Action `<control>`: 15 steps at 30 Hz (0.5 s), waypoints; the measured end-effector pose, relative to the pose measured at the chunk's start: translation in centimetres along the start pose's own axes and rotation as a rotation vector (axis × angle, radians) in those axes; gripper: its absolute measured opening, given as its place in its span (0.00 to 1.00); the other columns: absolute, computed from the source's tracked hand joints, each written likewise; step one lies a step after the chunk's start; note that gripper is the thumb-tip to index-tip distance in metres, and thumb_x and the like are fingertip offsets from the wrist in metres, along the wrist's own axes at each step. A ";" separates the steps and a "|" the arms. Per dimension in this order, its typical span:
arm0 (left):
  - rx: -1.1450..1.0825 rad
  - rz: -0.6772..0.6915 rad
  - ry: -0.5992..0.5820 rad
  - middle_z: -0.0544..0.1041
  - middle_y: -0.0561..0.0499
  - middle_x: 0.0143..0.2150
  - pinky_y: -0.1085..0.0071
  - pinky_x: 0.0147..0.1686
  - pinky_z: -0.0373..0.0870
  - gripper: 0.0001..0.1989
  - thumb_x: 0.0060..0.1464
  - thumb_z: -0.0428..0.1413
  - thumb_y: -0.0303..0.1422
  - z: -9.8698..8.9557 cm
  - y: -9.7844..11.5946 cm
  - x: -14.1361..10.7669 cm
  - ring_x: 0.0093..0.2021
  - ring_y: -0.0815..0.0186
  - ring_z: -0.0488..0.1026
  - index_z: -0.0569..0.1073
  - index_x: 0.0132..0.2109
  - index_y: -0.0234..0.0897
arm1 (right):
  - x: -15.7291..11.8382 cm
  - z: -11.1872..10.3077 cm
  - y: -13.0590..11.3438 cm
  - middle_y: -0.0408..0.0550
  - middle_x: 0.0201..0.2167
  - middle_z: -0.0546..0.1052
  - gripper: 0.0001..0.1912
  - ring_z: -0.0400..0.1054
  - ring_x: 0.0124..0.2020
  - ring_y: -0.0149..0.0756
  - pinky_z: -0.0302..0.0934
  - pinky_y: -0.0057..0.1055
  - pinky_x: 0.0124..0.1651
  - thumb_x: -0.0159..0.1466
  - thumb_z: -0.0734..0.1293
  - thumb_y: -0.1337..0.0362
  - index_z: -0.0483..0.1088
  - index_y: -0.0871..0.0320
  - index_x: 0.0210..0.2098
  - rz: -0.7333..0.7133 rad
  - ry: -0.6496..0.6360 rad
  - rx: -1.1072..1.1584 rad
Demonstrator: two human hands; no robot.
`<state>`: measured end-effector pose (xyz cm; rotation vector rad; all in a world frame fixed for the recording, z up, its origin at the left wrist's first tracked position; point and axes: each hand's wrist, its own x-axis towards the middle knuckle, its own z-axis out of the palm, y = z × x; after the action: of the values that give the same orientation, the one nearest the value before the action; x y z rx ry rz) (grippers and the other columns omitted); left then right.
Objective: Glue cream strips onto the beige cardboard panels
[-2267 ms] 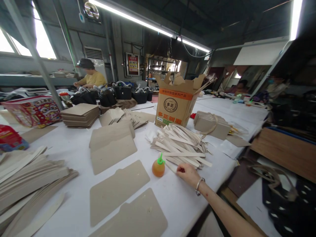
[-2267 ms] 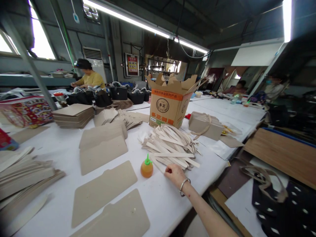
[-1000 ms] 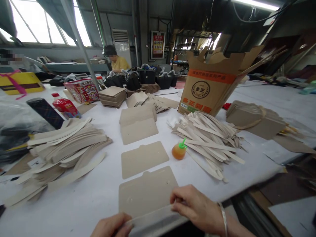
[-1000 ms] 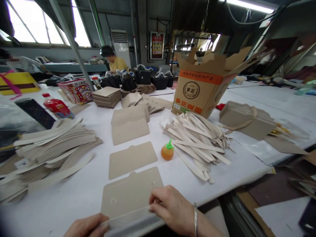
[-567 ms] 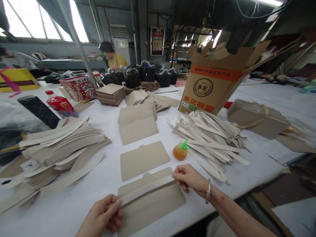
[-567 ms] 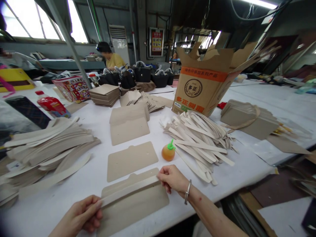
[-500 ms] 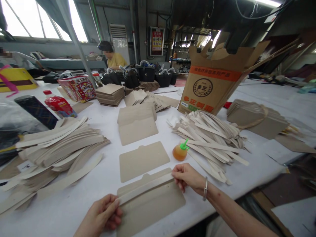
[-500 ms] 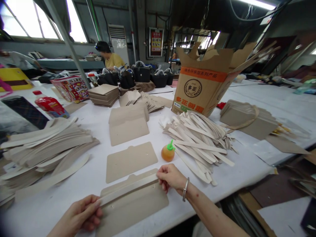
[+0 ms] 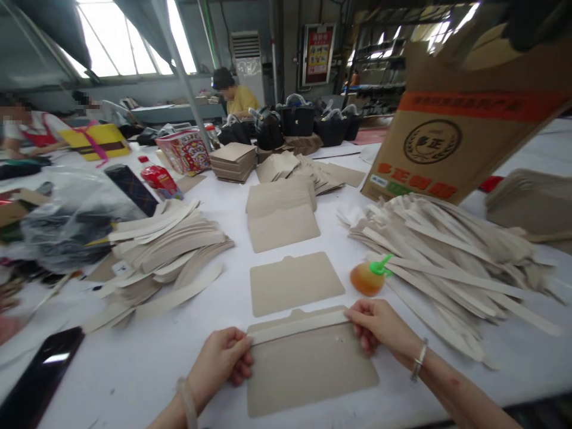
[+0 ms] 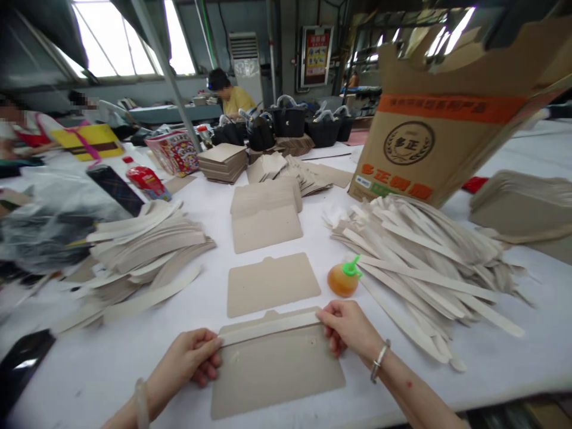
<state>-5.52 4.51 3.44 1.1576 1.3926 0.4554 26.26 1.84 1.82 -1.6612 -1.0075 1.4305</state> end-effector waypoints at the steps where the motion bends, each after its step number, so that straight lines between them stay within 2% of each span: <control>1: -0.005 -0.005 0.016 0.73 0.49 0.24 0.77 0.16 0.62 0.28 0.38 0.58 0.56 0.0 0.0 0.1 0.20 0.68 0.70 0.66 0.31 0.32 | 0.1 0.0 0.2 0.39 0.14 0.68 0.20 0.62 0.12 0.26 0.55 0.21 0.13 0.52 0.66 0.49 0.58 0.58 0.23 0.004 -0.002 -0.012; 7: -0.014 -0.043 0.074 0.73 0.50 0.22 0.77 0.14 0.61 0.24 0.42 0.58 0.52 -0.1 -0.6 0.9 0.18 0.69 0.69 0.65 0.31 0.33 | 0.9 0.1 1.1 0.40 0.12 0.67 0.23 0.62 0.12 0.28 0.53 0.22 0.14 0.52 0.66 0.44 0.58 0.58 0.22 0.022 0.019 -0.041; 15: -0.033 -0.051 0.111 0.72 0.50 0.21 0.78 0.13 0.60 0.24 0.43 0.57 0.51 0.1 -0.5 1.3 0.17 0.70 0.69 0.64 0.30 0.33 | 1.1 0.5 0.6 0.42 0.09 0.66 0.26 0.59 0.10 0.28 0.52 0.23 0.14 0.46 0.65 0.39 0.59 0.57 0.19 0.074 0.031 -0.059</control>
<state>-5.34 5.31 2.29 1.0811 1.5017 0.5107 25.91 2.57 0.76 -1.7746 -0.9896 1.4302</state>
